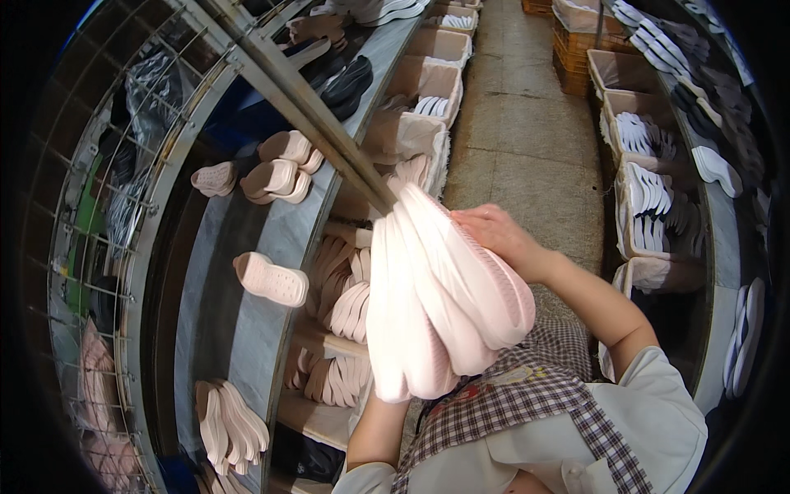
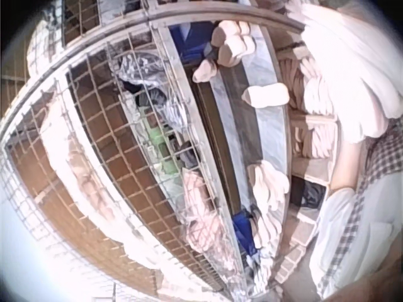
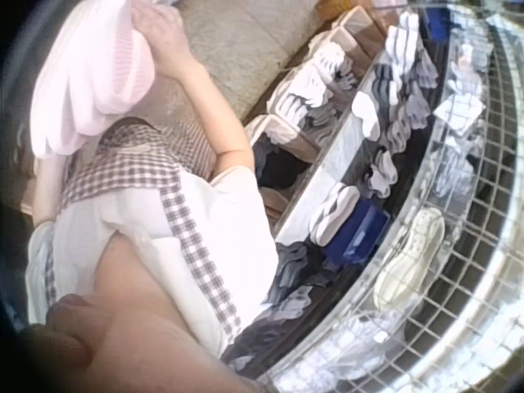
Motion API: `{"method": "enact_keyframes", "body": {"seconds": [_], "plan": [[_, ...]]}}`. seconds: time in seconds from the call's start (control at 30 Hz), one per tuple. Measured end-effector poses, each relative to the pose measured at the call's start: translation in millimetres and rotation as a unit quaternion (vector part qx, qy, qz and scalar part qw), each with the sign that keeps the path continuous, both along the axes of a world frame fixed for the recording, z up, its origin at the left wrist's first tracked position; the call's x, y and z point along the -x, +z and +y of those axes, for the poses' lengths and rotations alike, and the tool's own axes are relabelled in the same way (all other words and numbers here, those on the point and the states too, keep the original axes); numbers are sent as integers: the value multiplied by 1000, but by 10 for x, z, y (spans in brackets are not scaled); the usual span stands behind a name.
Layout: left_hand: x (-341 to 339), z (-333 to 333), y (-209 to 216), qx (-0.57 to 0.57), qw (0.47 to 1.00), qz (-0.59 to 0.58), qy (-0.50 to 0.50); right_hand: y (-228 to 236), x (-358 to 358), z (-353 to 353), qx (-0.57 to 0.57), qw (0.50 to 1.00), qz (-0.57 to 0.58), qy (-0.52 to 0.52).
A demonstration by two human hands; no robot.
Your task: The person repeatedly picks up stacks of pink slippers from a shelf, aligns them, and places them back. They occasionally use a small brush to clean the sole of a slipper before restacking. The slippers are handled in groups and placed into bins or back onto the shelf.
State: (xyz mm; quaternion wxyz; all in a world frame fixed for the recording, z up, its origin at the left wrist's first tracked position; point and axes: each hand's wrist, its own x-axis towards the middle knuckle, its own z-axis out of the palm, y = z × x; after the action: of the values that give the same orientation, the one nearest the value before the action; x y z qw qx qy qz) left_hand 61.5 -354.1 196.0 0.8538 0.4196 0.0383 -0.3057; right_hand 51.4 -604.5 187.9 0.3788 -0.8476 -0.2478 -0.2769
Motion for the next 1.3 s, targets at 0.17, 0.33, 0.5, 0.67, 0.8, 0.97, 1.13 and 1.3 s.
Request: {"method": "enact_keyframes", "body": {"seconds": [0.17, 0.33, 0.5, 0.67, 0.8, 0.97, 1.13, 1.3], "plan": [[-78, 214, 14, 116, 993, 3, 6, 129, 86, -54, -177, 959, 175, 138], [-194, 449, -157, 218, 971, 71, -71, 29, 231, 53, -499, 733, 411, 210], [-209, 522, -272, 168, 981, 58, -79, -63, 308, 204, -522, 734, 364, 235], [-181, 530, -285, 155, 985, 58, -57, -81, 328, 235, -502, 755, 354, 228], [-178, 585, -383, 179, 979, 57, -82, -143, 342, 258, -531, 734, 353, 232], [-209, 692, -505, 101, 988, -6, -115, -242, 339, 281, -507, 748, 330, 272], [-208, 711, -497, 99, 988, -63, -97, -339, 356, 355, -490, 763, 309, 287], [-205, 686, -401, 82, 987, -101, -91, -483, 354, 432, -493, 774, 278, 284]]}}
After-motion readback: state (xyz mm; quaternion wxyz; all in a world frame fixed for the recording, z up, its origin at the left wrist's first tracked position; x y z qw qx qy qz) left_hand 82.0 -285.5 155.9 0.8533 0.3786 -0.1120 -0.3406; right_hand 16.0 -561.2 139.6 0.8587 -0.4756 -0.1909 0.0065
